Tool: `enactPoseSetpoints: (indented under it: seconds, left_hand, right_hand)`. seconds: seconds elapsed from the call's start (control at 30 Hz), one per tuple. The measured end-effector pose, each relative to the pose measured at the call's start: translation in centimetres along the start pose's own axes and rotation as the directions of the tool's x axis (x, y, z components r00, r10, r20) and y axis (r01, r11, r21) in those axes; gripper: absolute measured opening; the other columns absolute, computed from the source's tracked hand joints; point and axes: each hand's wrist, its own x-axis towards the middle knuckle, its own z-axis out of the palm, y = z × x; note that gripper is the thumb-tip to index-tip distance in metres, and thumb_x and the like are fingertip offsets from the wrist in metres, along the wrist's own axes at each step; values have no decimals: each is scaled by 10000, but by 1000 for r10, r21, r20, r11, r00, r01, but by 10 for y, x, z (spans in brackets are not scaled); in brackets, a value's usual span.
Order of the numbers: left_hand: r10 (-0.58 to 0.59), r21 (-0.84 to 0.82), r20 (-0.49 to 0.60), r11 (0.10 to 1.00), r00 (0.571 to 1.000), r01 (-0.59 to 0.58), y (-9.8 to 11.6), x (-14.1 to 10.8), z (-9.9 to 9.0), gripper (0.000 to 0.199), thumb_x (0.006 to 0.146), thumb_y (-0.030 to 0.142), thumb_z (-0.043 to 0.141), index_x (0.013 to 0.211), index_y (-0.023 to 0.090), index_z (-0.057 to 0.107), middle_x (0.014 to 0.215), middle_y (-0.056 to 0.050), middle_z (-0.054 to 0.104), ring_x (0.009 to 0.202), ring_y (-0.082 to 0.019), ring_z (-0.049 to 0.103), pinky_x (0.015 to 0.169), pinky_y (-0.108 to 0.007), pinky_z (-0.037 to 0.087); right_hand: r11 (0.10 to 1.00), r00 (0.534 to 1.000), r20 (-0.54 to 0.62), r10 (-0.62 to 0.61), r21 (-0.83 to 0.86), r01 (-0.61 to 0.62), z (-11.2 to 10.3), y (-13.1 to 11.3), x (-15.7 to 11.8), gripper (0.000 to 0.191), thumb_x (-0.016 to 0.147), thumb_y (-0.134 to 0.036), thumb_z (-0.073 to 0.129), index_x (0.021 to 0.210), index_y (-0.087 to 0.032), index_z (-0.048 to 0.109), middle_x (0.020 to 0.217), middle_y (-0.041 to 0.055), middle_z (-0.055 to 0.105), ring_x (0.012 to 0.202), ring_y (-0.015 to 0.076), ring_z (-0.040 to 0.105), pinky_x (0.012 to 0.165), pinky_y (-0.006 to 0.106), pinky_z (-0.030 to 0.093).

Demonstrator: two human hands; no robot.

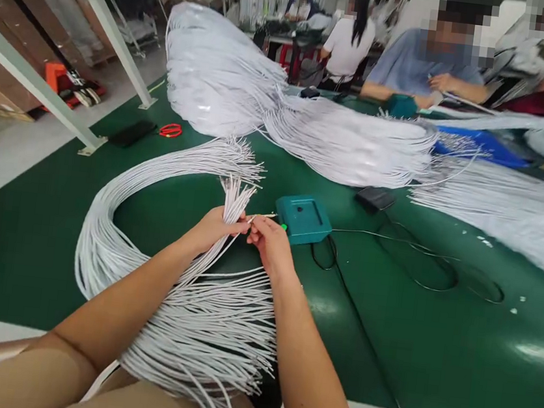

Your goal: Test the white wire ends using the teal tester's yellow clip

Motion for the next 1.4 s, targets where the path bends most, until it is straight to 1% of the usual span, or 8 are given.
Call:
enactPoseSetpoints:
  seconds: [0.33, 0.47, 0.57, 0.67, 0.83, 1.0, 1.17, 1.4]
  left_hand:
    - [36, 69, -37, 997, 999, -33, -2, -1, 0, 342, 609, 317, 797, 817, 129, 602, 716, 16, 601, 656, -93, 553, 652, -236, 447]
    - [30, 40, -19, 999, 999, -29, -1, -2, 2, 344, 604, 298, 803, 815, 125, 593, 708, 14, 609, 644, -94, 567, 636, -235, 448]
    - [37, 19, 9, 999, 999, -37, 2, -5, 3, 337, 614, 270, 799, 818, 126, 573, 710, 5, 634, 637, -99, 593, 634, -239, 463]
    - [56, 23, 80, 998, 995, -58, 7, -8, 3, 298, 666, 262, 768, 832, 126, 562, 748, -30, 683, 690, -134, 651, 678, -267, 495]
    - [66, 44, 167, 996, 984, -74, 15, -14, 6, 264, 711, 291, 740, 813, 116, 570, 786, -69, 706, 719, -166, 676, 724, -307, 516]
    - [77, 62, 202, 994, 976, -91, 11, -11, 2, 298, 711, 308, 750, 853, 122, 567, 834, -72, 714, 750, -167, 683, 704, -289, 512]
    - [92, 51, 141, 994, 986, -100, 10, -10, -4, 309, 702, 293, 760, 857, 126, 553, 787, -43, 690, 738, -149, 672, 678, -262, 502]
    - [127, 21, 92, 991, 988, -129, 7, -9, -7, 416, 687, 303, 773, 1013, 130, 580, 821, -21, 658, 746, -128, 650, 667, -238, 494]
  right_hand:
    - [974, 980, -115, -161, -177, 139, 8, -5, -8, 213, 669, -352, 766, 759, -165, 719, 754, -1, 654, 590, 74, 500, 620, 249, 444]
    - [999, 998, -46, -47, -18, 46, 5, -4, -5, 240, 644, -339, 781, 788, -156, 721, 664, -13, 598, 582, 77, 462, 616, 250, 436]
    - [992, 998, 19, 61, 113, -63, 5, -5, -4, 175, 645, -280, 755, 609, -163, 629, 537, -56, 440, 515, 62, 355, 548, 229, 388]
    - [987, 996, 43, 78, 135, -83, 6, -7, -4, 284, 667, -273, 703, 491, -180, 500, 515, -51, 381, 510, 74, 359, 548, 235, 382]
    - [996, 998, 46, 45, 81, -49, 5, -6, -3, 312, 729, -491, 672, 686, -182, 651, 514, -67, 330, 488, 89, 369, 545, 251, 371]
    - [996, 995, 70, 71, 50, -74, 6, -6, -4, 370, 675, -486, 757, 572, -179, 577, 499, -64, 354, 497, 83, 396, 565, 247, 375]
    - [991, 989, 125, 80, 99, -92, 6, -8, -7, 340, 667, -474, 782, 675, -166, 637, 586, -44, 471, 594, 94, 500, 624, 245, 419]
    - [992, 994, -30, -104, -77, 101, 9, -4, -7, 317, 700, -454, 744, 820, -162, 706, 672, -22, 580, 599, 87, 507, 627, 244, 451]
